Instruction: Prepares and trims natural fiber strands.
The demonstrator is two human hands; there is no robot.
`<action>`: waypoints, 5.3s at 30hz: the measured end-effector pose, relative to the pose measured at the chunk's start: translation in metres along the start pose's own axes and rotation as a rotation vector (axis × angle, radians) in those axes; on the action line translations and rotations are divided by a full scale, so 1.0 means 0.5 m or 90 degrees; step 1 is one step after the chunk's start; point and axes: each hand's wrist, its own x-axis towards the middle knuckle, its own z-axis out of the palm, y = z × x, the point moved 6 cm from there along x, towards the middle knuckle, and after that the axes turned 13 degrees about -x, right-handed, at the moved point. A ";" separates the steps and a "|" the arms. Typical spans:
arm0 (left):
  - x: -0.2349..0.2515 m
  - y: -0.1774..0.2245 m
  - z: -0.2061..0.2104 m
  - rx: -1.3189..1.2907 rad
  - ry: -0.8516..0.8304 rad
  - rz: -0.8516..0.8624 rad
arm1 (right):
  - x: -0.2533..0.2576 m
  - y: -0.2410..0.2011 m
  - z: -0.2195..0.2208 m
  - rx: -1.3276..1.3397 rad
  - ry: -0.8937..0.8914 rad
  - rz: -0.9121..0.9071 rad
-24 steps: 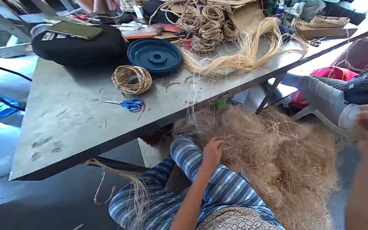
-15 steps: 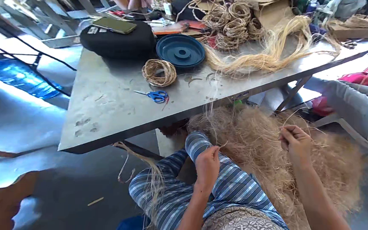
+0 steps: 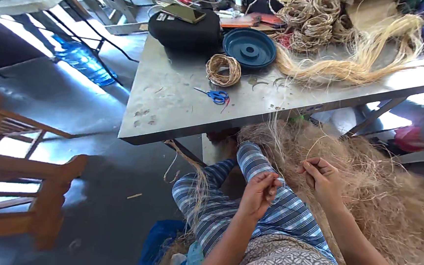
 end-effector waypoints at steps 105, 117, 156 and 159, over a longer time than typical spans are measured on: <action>-0.315 0.554 -0.388 -0.138 0.087 0.677 | 0.035 0.221 -0.171 -0.362 -0.196 0.067; -0.373 0.583 -0.504 -0.151 0.120 0.770 | 0.057 0.241 -0.218 -0.546 -0.098 0.073; -0.339 0.505 -0.409 -0.153 0.289 0.816 | 0.129 -0.059 -0.010 -0.548 -0.259 -0.303; -0.337 0.501 -0.410 -0.136 0.318 0.811 | 0.200 -0.143 0.055 -0.470 -0.217 -0.403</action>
